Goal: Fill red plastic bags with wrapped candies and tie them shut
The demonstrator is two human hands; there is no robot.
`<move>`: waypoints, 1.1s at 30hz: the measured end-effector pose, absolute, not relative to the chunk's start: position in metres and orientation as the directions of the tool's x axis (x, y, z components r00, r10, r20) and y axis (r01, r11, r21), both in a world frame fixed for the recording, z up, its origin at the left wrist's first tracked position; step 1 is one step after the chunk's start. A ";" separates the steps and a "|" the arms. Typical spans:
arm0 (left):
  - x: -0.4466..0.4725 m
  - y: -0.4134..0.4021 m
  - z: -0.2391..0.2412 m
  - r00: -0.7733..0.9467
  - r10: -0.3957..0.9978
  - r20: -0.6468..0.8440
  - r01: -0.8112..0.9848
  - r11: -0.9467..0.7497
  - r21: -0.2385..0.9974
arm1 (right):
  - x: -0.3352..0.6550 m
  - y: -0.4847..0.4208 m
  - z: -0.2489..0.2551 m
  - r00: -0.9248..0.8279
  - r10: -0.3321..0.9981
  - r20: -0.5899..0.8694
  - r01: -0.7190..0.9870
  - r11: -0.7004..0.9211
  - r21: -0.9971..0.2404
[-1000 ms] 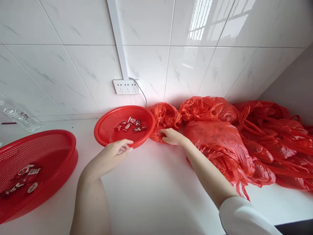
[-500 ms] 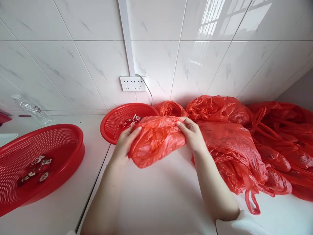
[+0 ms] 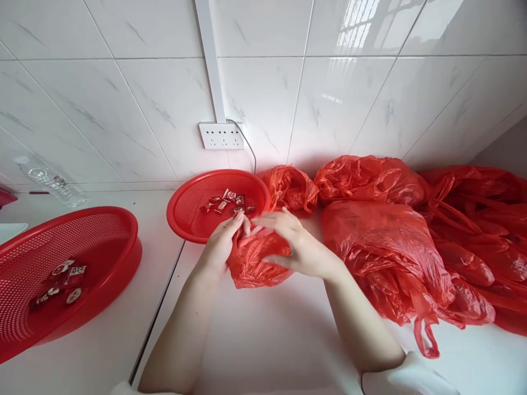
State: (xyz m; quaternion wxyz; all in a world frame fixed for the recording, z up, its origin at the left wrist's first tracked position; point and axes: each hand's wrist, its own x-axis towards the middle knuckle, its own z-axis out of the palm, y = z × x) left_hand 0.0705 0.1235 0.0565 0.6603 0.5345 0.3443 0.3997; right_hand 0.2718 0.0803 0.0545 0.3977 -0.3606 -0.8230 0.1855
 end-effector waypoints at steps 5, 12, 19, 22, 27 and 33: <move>0.050 0.126 0.064 0.302 0.949 0.087 0.338 -0.192 0.921 | 0.291 0.090 0.047 -0.290 0.861 0.418 0.282 0.494 -0.822; 0.034 0.103 0.087 0.088 0.886 0.456 0.862 -0.297 0.411 | 0.306 0.099 0.043 0.122 0.925 0.359 -0.202 0.377 -0.904; 0.097 0.059 0.067 0.610 0.785 0.108 0.510 -0.493 0.705 | 0.273 0.094 0.042 -0.068 0.938 0.341 -0.256 0.314 -0.915; 0.110 0.074 0.039 0.597 0.798 -0.083 0.634 -0.405 0.659 | 0.266 0.091 0.041 -0.136 0.931 0.340 -0.333 0.280 -0.900; 0.109 0.108 0.002 0.511 0.823 -0.248 0.848 -0.436 0.301 | 0.285 0.084 0.041 -0.179 0.927 0.330 -0.268 0.277 -0.923; 0.092 0.113 -0.011 0.359 0.884 -0.300 0.932 -0.354 0.072 | 0.350 0.064 0.048 -0.456 0.890 0.000 0.566 0.290 -0.772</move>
